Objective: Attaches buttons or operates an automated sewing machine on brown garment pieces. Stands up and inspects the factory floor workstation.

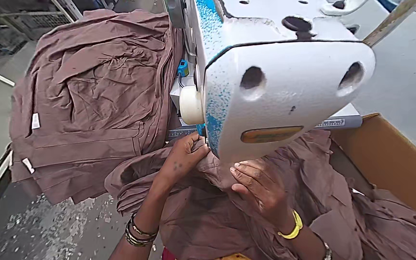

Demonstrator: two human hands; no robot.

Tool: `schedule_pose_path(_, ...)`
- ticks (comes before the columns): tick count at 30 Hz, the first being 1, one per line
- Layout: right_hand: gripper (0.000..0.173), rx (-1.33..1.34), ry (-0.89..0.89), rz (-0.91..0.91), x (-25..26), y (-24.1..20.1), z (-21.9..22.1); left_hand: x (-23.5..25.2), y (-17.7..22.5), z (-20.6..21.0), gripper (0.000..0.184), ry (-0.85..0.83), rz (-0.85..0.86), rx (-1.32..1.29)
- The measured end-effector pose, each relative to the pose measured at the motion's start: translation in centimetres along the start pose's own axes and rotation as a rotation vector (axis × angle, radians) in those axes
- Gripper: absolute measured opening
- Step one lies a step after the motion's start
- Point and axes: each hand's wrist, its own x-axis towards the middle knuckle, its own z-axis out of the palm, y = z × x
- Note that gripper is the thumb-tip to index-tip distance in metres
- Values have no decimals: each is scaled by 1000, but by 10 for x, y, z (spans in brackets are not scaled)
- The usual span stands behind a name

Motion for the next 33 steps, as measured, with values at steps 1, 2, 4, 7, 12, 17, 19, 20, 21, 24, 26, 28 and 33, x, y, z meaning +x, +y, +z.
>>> schedule_pose_path(1,36,-6,5,4,-1,-1,1,0,-1,1,5,-4,5,-6)
schedule_pose_path(2,35,-12,9,9,-3,-2,2,0,-2,2,5,-10,9,-22)
schedule_pose_path(4,35,-2,9,18,-5,-4,3,1,-4,1,2,-42,5,-95)
schedule_pose_path(7,38,69,-17,50,-4,5,-4,0,-15,-11,16,-118,30,-209)
schedule_pose_path(12,28,-269,-1,405,15,91,-53,11,-79,-53,24,-375,-40,-416)
schedule_pose_path(17,29,-491,-179,533,28,172,-72,-5,-111,-47,24,-740,-147,-601)
schedule_pose_path(19,31,-500,-239,496,32,190,-66,-2,-115,-38,19,-686,-150,-567)
schedule_pose_path(20,30,-515,-256,489,34,194,-64,-1,-117,-36,15,-598,-143,-494)
schedule_pose_path(21,31,-533,-272,500,35,197,-63,1,-118,-35,15,-506,-129,-423)
schedule_pose_path(24,31,-577,-266,516,37,202,-63,4,-113,-33,19,-291,-106,-319)
schedule_pose_path(26,29,-578,-289,510,35,203,-63,2,-114,-34,18,-266,-96,-312)
schedule_pose_path(28,25,-562,-303,485,29,202,-62,1,-116,-33,16,-282,-73,-311)
schedule_pose_path(33,18,-462,-183,455,20,203,-66,-3,-117,-32,14,-259,5,-278)
